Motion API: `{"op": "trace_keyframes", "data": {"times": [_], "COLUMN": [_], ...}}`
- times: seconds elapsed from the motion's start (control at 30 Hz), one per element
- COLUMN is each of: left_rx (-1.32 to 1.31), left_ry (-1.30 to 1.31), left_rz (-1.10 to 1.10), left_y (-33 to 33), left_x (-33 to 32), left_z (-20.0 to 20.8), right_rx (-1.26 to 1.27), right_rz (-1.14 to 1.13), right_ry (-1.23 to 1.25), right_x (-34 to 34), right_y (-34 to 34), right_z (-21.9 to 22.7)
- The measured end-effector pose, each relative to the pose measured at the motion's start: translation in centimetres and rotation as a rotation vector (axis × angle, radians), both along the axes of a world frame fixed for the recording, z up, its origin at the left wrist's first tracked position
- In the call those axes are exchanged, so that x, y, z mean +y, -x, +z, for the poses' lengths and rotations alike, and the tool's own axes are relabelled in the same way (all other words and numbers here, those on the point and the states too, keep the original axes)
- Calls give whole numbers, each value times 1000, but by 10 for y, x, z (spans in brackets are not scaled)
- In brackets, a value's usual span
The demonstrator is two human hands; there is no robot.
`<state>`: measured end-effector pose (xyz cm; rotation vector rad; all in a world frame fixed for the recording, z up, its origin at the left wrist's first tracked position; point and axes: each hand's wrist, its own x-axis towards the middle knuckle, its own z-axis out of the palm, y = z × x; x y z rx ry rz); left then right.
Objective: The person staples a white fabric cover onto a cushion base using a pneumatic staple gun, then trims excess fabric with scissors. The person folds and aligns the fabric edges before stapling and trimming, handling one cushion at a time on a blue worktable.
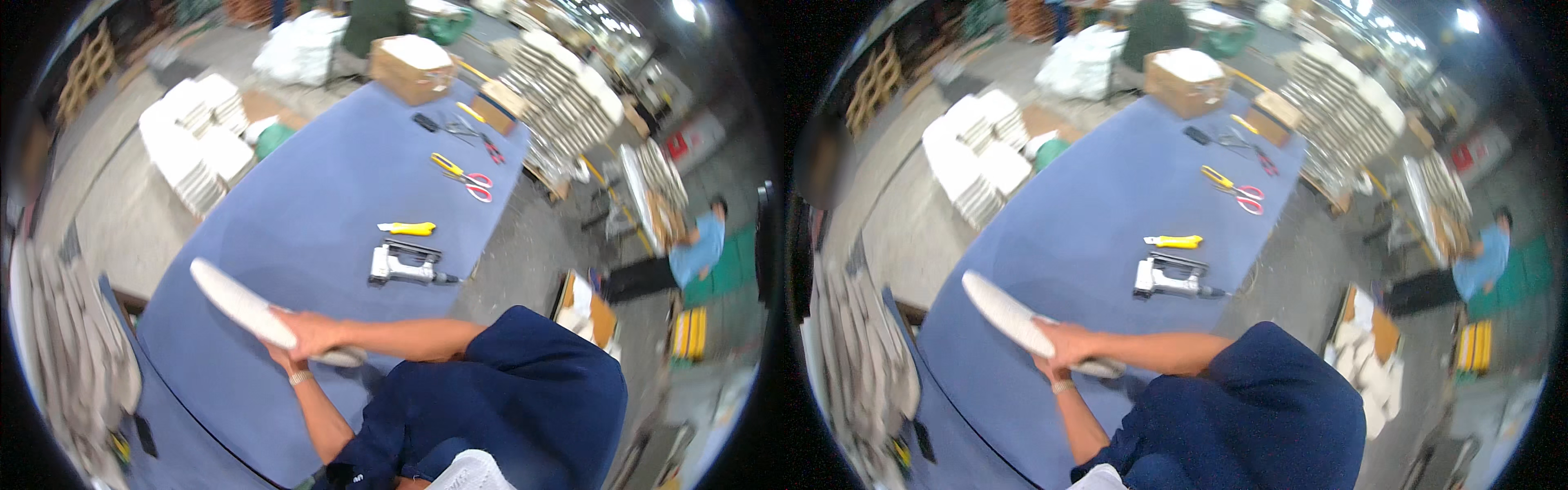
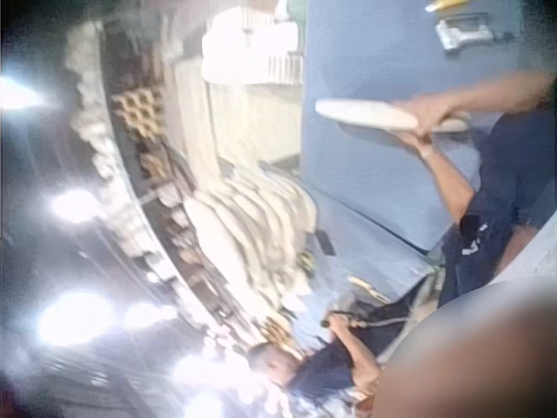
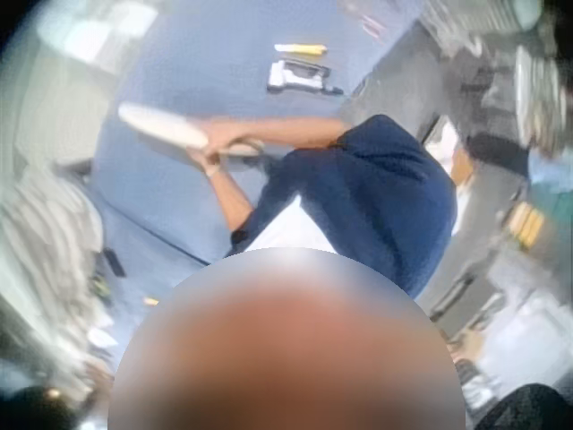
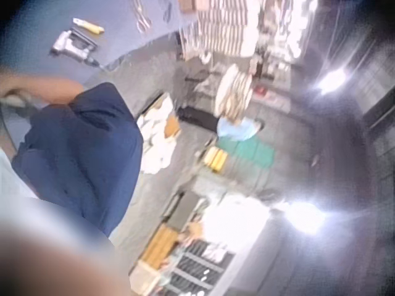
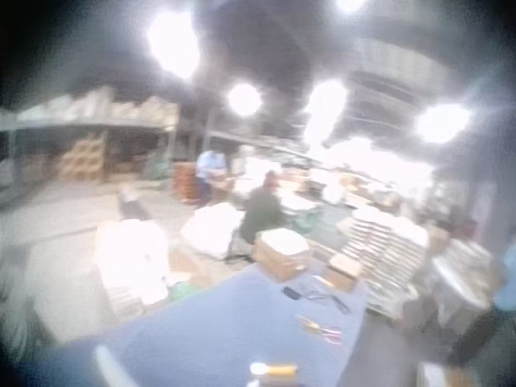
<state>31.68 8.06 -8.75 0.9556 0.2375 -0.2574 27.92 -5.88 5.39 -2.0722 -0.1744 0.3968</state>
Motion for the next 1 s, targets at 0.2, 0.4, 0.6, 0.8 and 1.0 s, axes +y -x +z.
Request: {"op": "trace_keyframes", "data": {"times": [0.2,0.4,0.6,0.8,1.0], "left_rx": [53,-361,-490,-432,-384], "left_ry": [-189,-371,-243,363,-468], "left_rz": [-45,-29,-17,-380,292], "left_y": [90,63,41,100,139], "left_x": [-14,-55,-50,-24,-69], "left_z": [31,145,238,227,217], "right_rx": [-386,-446,-57,32,-176], "right_rz": [310,-104,-704,-924,-897], "right_ry": [295,352,-145,-164,-222], "right_x": [24,-91,-175,-231,-276], "right_y": [92,160,202,226,202], "right_z": [4,41,35,25,3]}}
